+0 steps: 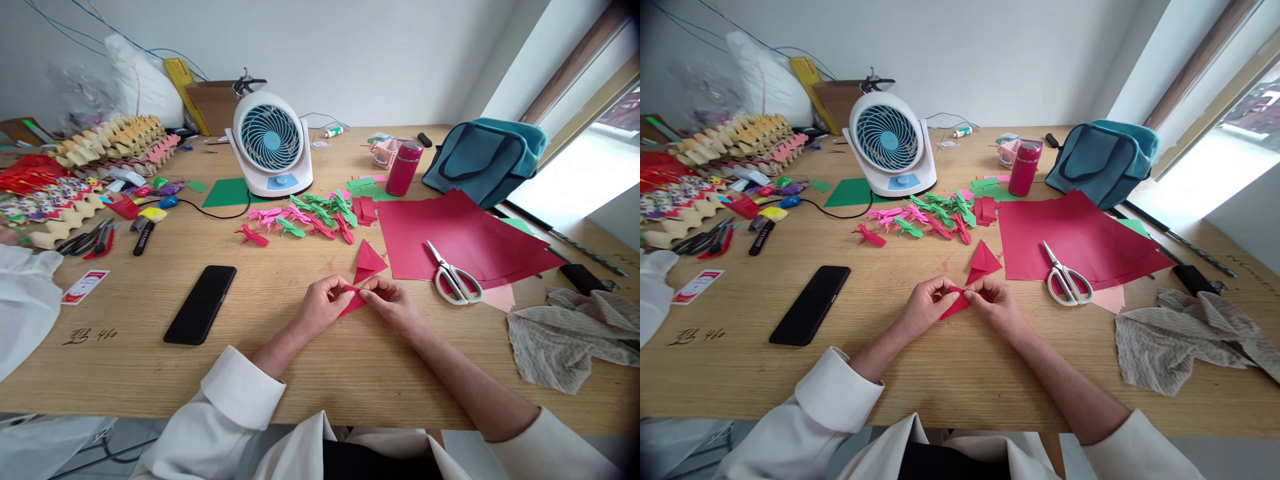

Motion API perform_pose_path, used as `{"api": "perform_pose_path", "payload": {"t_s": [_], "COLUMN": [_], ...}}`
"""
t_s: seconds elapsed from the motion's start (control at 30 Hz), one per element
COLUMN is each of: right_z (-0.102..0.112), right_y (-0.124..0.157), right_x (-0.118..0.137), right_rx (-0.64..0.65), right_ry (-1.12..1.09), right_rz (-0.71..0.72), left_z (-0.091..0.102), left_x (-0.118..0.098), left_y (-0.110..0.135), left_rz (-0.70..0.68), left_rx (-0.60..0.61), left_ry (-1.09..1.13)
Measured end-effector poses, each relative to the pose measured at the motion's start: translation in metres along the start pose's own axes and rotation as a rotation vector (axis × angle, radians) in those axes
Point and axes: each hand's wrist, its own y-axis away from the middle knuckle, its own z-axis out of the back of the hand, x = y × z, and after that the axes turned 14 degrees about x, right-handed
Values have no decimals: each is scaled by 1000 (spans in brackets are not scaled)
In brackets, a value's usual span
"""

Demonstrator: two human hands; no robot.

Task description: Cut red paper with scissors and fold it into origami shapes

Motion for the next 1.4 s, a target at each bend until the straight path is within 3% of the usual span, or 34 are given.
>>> {"api": "perform_pose_path", "payload": {"t_s": [0.57, 0.9, 1.1, 1.23, 1.4], "right_z": [-5, -5, -2, 0, 0], "right_y": [5, 4, 2, 2, 2], "right_x": [2, -3, -3, -2, -1], "right_rx": [116, 76, -45, -69, 1], "right_ry": [218, 190, 65, -11, -44], "right_rz": [69, 67, 92, 118, 152], "left_z": [0, 1, -1, -3, -1], "left_x": [-3, 1, 0, -1, -5], "left_y": [2, 1, 1, 3, 9], "left_rz": [-86, -88, -59, -155, -379], "left_rx": [38, 36, -35, -100, -212], "left_ry": [-29, -56, -3, -130, -491]}}
